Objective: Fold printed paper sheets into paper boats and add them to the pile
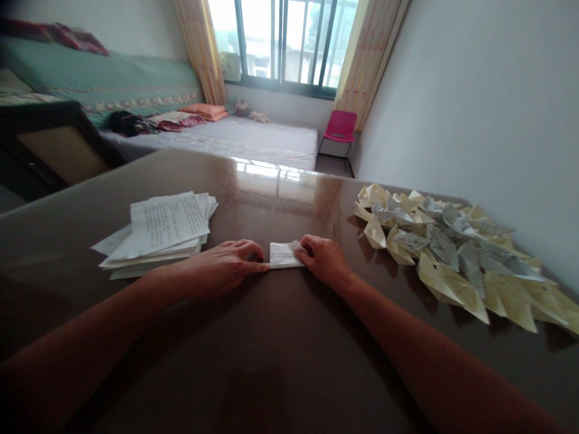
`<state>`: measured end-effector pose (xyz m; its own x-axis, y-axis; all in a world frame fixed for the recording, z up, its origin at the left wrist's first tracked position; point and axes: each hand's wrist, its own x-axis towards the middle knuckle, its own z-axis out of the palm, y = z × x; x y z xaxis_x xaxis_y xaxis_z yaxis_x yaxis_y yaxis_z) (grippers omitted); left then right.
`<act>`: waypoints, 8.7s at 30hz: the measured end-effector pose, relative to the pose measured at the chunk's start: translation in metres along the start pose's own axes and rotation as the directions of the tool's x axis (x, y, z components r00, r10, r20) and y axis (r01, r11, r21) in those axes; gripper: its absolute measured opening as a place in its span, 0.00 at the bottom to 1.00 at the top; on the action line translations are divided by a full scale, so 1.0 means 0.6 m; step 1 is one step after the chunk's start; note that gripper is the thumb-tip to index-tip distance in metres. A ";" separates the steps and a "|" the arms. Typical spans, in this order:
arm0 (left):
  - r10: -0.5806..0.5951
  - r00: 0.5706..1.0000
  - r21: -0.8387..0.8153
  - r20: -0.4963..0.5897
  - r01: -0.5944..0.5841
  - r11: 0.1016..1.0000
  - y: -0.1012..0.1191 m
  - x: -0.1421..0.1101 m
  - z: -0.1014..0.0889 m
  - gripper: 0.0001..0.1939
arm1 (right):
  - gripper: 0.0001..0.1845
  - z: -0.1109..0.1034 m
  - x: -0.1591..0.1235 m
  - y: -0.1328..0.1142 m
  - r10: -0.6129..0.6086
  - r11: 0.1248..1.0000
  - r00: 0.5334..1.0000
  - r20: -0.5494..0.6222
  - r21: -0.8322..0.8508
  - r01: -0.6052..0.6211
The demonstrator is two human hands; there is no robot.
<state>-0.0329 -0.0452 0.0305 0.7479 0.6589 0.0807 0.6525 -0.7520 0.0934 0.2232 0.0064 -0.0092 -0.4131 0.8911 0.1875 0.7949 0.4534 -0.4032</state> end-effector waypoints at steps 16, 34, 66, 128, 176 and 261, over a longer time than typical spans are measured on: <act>-0.013 1.000 0.017 0.025 0.012 1.000 0.048 0.017 0.078 0.32 | 0.17 0.002 -0.001 0.001 0.056 0.996 0.998 0.018 -0.072 -0.054; 0.026 0.996 0.100 0.083 -0.034 0.994 0.034 0.019 0.060 0.32 | 0.44 -0.031 -0.083 -0.085 -0.196 0.821 0.936 0.294 -0.473 0.321; -0.133 0.955 -0.032 -0.264 0.129 0.991 -0.007 0.029 0.058 0.11 | 0.17 -0.024 0.007 0.030 -0.184 0.894 0.983 0.009 0.417 0.163; 0.169 0.973 0.116 -0.156 -0.152 0.982 0.032 0.020 0.038 0.17 | 0.19 -0.037 -0.003 0.017 -0.310 0.947 0.920 0.239 0.169 0.275; 0.099 0.995 0.297 -0.034 -0.084 0.951 0.051 0.027 0.037 0.19 | 0.09 -0.076 -0.060 -0.078 -0.314 0.741 0.897 0.312 -0.510 0.437; -0.408 0.905 -0.199 -0.119 0.380 0.903 0.023 0.065 0.061 0.11 | 0.23 -0.063 -0.007 0.016 -0.654 0.755 0.669 0.353 0.267 0.598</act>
<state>0.0099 -0.0304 -0.0016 0.3966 0.9051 0.1535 0.8495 -0.4252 0.3122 0.2494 0.0073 0.0202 -0.9532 0.2931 0.0736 0.2345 0.8710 -0.4318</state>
